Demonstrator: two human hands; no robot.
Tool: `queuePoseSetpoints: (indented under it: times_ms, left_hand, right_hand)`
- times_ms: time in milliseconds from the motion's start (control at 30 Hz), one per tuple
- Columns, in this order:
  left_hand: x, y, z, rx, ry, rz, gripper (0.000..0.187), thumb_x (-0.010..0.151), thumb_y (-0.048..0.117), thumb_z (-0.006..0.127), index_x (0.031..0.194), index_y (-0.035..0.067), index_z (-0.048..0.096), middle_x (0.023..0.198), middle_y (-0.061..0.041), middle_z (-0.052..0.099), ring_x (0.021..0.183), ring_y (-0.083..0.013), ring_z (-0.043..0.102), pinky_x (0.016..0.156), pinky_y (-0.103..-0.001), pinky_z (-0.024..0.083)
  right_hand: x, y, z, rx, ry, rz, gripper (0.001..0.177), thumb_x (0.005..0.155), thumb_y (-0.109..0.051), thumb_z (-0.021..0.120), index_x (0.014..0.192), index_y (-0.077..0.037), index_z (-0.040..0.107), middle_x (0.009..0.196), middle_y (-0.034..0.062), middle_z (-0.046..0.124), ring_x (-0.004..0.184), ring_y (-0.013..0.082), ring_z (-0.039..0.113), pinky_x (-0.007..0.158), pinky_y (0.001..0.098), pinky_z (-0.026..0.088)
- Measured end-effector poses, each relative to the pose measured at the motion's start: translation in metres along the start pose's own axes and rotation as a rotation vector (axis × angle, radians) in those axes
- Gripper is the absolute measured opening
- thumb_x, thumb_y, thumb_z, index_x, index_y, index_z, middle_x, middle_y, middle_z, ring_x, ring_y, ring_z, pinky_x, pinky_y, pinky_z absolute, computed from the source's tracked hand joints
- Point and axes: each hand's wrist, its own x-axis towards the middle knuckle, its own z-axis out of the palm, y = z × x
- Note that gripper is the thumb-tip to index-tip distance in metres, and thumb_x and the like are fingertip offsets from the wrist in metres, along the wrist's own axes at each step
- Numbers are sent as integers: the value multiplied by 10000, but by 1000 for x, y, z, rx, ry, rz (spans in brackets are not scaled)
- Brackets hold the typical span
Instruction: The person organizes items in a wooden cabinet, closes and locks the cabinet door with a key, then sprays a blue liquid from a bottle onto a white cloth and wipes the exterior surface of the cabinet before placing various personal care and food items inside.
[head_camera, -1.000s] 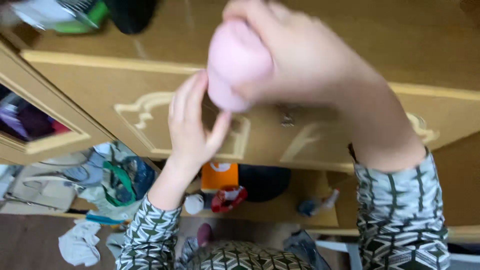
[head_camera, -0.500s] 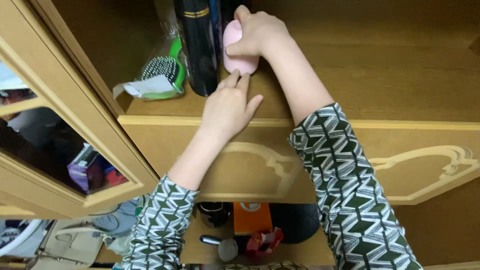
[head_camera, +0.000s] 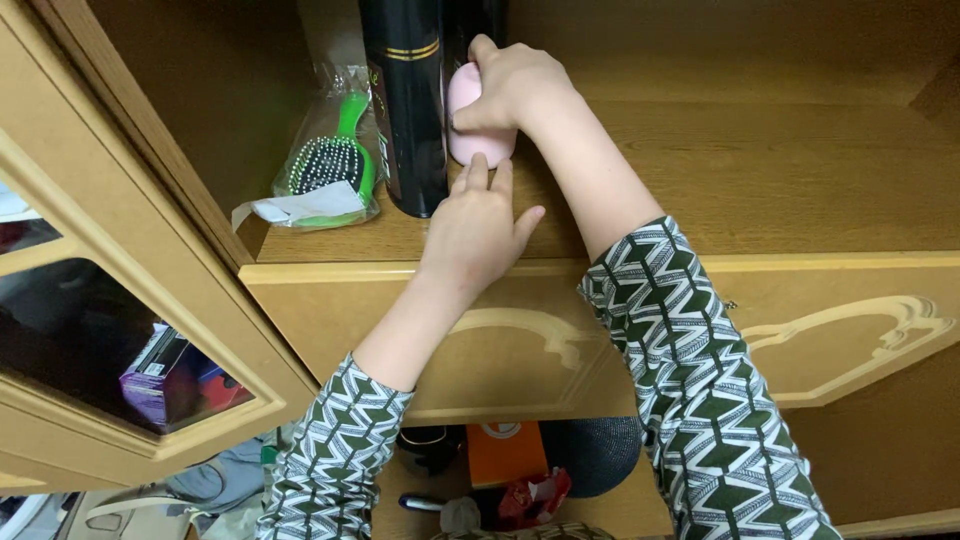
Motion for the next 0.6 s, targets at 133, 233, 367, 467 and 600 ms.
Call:
queuePoseSetpoints:
  times_ms: [133, 233, 367, 467, 600]
  left_hand:
    - [1, -2, 3, 14, -22, -6, 746, 932, 486, 651, 1383, -94, 523, 1395, -405, 490, 1234, -467, 577, 990, -441, 506]
    - [2, -2, 5, 22, -29, -6, 747, 934, 487, 649, 1380, -99, 521, 1399, -418, 476, 1240, -471, 572, 1000, -441, 501]
    - [1, -1, 2, 20, -39, -13, 749, 933, 476, 654, 1387, -104, 516, 1403, -421, 469, 1237, -473, 573, 1009, -441, 499]
    - [1, -1, 3, 10, -32, -12, 747, 928, 465, 662, 1388, -105, 515, 1402, -417, 474, 1227, -476, 577, 995, -438, 506]
    - [-2, 1, -1, -9, 0, -4, 737, 926, 450, 677, 1383, -107, 521, 1392, -401, 497, 1213, -465, 587, 980, -439, 515]
  right_hand:
    - [0, -2, 1, -5, 22, -14, 884, 663, -513, 783, 1425, -140, 534, 1165, 201, 709, 1062, 389, 691, 894, 462, 566]
    - [2, -3, 2, -5, 35, -13, 895, 659, -526, 787, 1425, -142, 528, 1158, 200, 707, 1054, 391, 691, 890, 462, 564]
    - [0, -5, 5, 10, 28, 2, 882, 695, -540, 769, 1443, -138, 529, 1200, 198, 710, 1081, 391, 695, 917, 464, 567]
    - [1, -4, 12, 20, 91, 0, 948, 701, -608, 785, 1470, -164, 452, 1253, 229, 634, 1075, 411, 656, 873, 496, 549]
    - [-15, 13, 12, 60, 245, -95, 929, 762, -669, 789, 1452, -143, 458, 1259, 262, 608, 1065, 439, 639, 858, 508, 536]
